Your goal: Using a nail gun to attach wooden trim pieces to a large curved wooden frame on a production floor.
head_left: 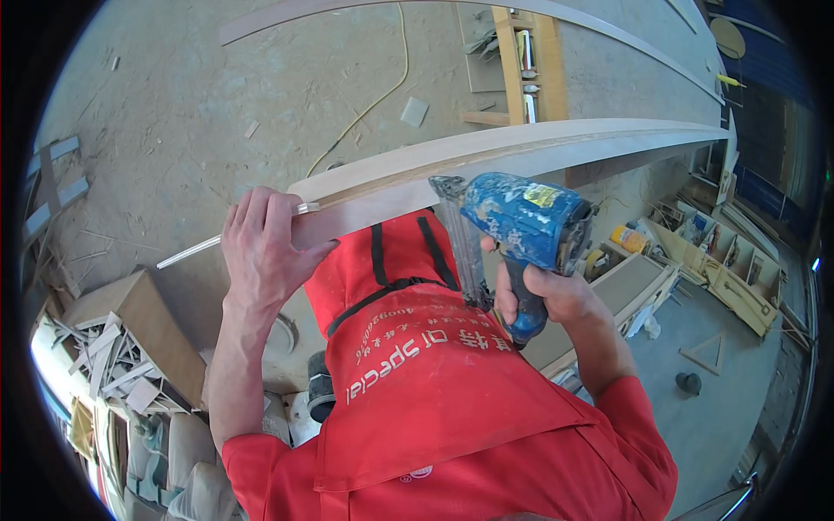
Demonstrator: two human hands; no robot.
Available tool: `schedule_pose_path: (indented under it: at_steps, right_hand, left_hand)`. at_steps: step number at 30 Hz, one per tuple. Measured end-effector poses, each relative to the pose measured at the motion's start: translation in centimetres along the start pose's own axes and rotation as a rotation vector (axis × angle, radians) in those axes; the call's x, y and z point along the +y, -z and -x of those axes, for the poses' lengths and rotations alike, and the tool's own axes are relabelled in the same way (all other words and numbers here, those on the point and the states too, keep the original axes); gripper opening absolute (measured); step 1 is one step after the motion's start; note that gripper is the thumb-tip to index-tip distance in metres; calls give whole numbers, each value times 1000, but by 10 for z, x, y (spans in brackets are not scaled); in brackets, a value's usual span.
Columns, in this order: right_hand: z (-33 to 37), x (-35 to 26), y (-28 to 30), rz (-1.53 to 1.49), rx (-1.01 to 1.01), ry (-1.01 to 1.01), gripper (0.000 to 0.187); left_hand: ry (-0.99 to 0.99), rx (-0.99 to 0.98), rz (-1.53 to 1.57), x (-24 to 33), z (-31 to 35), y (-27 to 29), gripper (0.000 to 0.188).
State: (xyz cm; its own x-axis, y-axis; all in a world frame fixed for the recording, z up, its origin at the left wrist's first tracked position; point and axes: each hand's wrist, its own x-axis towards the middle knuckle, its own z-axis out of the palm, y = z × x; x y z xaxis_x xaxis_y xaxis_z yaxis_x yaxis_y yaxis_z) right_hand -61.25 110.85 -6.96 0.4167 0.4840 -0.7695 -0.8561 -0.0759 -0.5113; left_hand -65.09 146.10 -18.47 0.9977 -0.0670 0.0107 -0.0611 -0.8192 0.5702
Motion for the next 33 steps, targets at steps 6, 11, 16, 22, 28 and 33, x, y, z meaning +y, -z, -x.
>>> schedule_pose_path:
  at_steps: [6, 11, 16, 22, 28, 33]
  right_hand:
    - [-13, 2, -11, 64, -31, -34, 78]
    - [-23, 5, -20, 124, 0, -59, 75]
    - [-35, 17, -30, 202, 0, -51, 72]
    - [-18, 20, -49, 255, 13, -53, 68]
    - [1, 24, -71, 327, 44, -53, 59]
    - [-3, 31, -48, 343, 32, 12, 39]
  left_hand:
    - [13, 18, 3, -2, 5, -3, 62]
    - [-8, 27, 5, -14, 6, 0, 58]
    - [5, 25, -20, -34, 17, 0, 58]
    - [-2, 41, 17, -32, 31, 12, 60]
    - [-12, 73, 84, -35, 56, 29, 62]
    - [140, 127, 211, -38, 68, 31, 67]
